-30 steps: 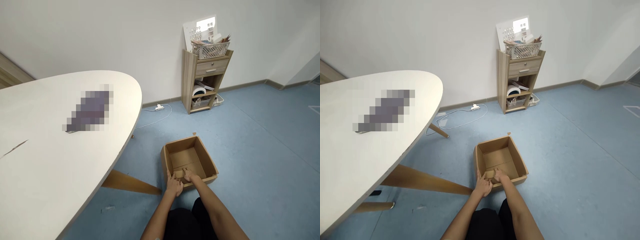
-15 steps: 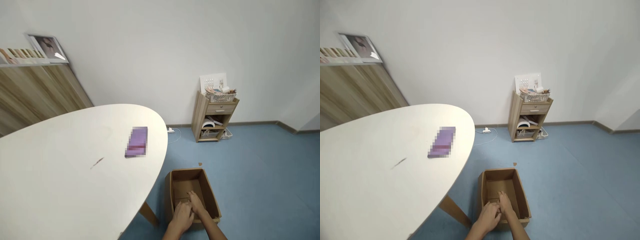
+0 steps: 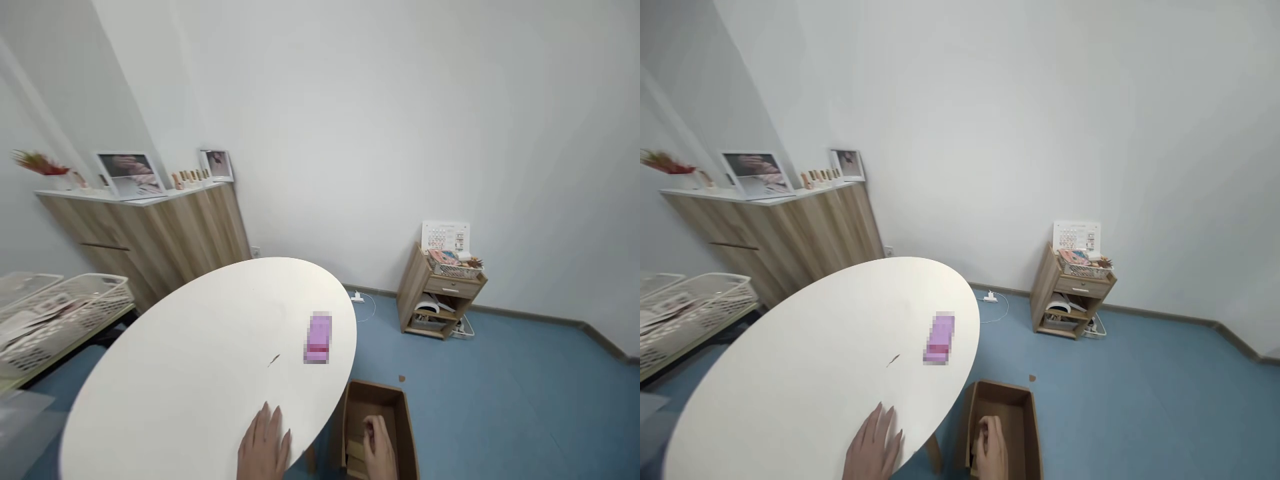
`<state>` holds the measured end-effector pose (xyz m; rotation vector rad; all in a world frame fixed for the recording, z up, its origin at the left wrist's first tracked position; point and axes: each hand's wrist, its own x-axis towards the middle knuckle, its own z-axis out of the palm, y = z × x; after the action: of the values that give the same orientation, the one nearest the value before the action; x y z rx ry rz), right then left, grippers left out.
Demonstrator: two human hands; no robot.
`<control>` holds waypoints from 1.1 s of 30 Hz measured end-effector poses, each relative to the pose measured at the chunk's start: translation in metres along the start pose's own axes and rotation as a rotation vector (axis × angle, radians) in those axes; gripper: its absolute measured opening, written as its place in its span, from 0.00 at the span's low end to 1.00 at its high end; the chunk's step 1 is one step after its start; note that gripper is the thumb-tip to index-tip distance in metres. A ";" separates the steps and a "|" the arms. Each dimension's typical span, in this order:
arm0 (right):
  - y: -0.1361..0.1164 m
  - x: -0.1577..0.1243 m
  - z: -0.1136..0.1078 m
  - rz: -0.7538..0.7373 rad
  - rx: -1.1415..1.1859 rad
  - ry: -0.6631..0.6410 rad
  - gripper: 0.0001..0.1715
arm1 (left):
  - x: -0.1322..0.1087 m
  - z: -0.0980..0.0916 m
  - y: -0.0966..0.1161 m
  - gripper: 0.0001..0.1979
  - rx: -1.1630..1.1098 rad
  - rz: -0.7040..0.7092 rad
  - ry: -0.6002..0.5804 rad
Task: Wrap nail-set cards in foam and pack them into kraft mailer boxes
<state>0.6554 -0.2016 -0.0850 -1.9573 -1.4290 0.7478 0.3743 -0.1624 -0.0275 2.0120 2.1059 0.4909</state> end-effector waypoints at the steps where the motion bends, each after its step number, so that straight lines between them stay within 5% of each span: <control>1: -0.018 -0.010 -0.004 -0.025 -0.019 0.003 0.20 | -0.006 -0.010 -0.010 0.30 0.057 0.002 -0.016; 5: -0.089 -0.049 -0.012 -0.150 -0.070 -0.114 0.19 | -0.047 -0.047 -0.032 0.30 0.202 -0.176 -0.231; 9: -0.146 -0.074 -0.011 -0.265 -0.199 -0.343 0.30 | -0.081 -0.087 -0.025 0.31 0.194 -0.218 -0.340; 13: -0.185 -0.088 -0.002 -0.359 -0.430 -0.526 0.37 | -0.093 -0.124 -0.019 0.32 0.079 -0.143 -0.440; 17: -0.207 -0.096 0.007 -0.379 -0.615 -0.615 0.36 | -0.098 -0.161 -0.041 0.32 -0.098 -0.131 -0.557; 21: -0.223 -0.093 0.017 -0.438 -0.792 -0.614 0.26 | -0.104 -0.199 -0.092 0.29 -0.183 -0.183 -0.525; 25: -0.257 -0.082 0.051 -0.428 -0.908 -0.558 0.20 | -0.104 -0.235 -0.164 0.26 -0.163 -0.282 -0.501; 33: -0.397 -0.065 0.189 -0.471 -0.756 -0.575 0.18 | -0.081 -0.297 -0.338 0.27 -0.165 -0.387 -0.398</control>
<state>0.2517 -0.1414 0.0901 -1.8216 -2.7159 0.6143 -0.0416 -0.2831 0.1181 1.4203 2.0482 0.1717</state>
